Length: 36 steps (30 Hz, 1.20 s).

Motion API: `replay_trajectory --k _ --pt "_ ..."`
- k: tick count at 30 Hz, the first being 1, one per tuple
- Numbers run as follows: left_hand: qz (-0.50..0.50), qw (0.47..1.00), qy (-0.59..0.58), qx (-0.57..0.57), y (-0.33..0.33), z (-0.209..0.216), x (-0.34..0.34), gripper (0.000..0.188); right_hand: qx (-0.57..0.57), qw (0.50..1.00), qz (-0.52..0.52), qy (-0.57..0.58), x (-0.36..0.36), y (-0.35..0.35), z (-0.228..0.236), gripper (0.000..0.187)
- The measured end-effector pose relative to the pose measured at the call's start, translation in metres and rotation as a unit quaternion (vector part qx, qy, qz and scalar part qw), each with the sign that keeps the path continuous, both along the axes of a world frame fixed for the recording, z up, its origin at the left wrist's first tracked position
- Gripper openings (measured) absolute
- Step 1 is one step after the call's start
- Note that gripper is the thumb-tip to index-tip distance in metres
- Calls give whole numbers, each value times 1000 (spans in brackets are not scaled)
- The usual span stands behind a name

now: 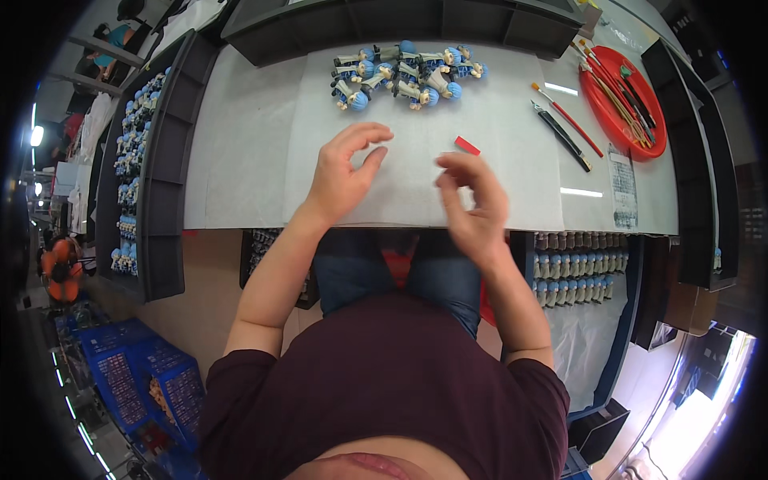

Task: The person assembles small blue-and-white figurines by hand at a low table. They pick up a figurine, attach a small red piece to its head, and place the completed unit into a blue tray. The process repeats with multiple figurines throughout the clip.

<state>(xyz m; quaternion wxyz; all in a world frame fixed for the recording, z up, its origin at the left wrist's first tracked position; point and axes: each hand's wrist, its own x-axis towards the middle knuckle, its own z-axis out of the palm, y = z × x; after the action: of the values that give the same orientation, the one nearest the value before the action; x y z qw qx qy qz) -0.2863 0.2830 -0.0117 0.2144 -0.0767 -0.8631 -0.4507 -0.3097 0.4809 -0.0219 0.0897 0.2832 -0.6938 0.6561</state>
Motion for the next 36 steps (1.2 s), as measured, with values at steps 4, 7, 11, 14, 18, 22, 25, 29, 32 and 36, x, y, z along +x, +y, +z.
replay_trajectory --k 4,7,11,14,18,22,25,29,32,36 --pt "119 969 90 -199 -32 -4 -41 29 49 992 103 -50 13 -56 -7 26" --pt "117 948 97 -279 -56 -11 -54 28 82 989 100 -73 12 -60 -18 26" --pt "106 974 71 -185 -64 -9 -49 26 45 990 88 -102 6 -55 -31 25" --pt "67 997 -39 -9 -52 -3 -33 26 62 989 70 -111 11 -59 -24 25" --pt "159 969 25 -188 -51 -24 -36 30 70 989 68 -111 11 -60 -25 25" --pt "141 982 -108 -60 -48 -8 -30 34 53 986 82 -137 10 -58 -29 26" --pt "28 953 -153 260 -44 -3 -18 38 5 975 104 -196 9 -63 -23 29" --pt "-50 838 -143 525 -34 -7 0 41 -60 955 134 -257 7 -78 -3 35" --pt "-29 824 -130 550 -33 -12 6 40 -44 960 132 -245 5 -86 -20 29" --pt "-22 787 -149 599 -35 -18 7 36 -27 963 126 -238 5 -86 -22 24"
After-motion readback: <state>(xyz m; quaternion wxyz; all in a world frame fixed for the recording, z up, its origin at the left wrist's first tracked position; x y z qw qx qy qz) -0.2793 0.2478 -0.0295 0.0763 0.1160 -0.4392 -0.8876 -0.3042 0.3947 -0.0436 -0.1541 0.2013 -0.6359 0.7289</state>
